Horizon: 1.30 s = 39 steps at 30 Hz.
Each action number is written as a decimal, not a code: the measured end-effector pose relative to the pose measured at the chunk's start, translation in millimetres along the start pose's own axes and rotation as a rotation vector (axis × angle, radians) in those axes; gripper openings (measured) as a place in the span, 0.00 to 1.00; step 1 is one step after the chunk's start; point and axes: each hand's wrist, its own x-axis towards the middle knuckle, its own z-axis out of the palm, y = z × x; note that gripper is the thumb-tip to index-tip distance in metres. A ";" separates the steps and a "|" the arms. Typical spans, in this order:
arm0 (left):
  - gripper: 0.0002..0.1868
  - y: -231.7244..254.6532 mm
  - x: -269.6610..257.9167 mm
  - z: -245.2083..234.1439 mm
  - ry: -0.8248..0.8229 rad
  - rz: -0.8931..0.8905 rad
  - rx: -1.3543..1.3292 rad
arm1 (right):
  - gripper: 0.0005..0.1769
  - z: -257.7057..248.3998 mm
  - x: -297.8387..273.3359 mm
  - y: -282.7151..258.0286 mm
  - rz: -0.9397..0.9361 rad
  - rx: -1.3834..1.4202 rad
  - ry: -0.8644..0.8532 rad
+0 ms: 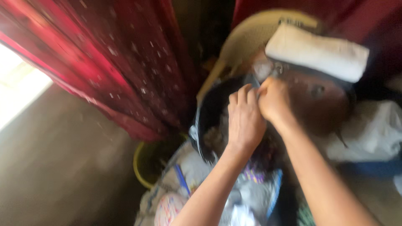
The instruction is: The person opens a black bag on a bed and packs items into it one at a time: a red hairbrush, a plastic soda bottle, a folded patterned scarf, a folded paper bag, a small jar, a red perfume bottle, a boxed perfume, and a spray bottle, placing each into the bag.
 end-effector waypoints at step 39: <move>0.25 -13.0 -24.4 -41.6 -1.425 -0.329 -0.386 | 0.36 -75.0 -73.5 45.8 0.506 0.583 -1.229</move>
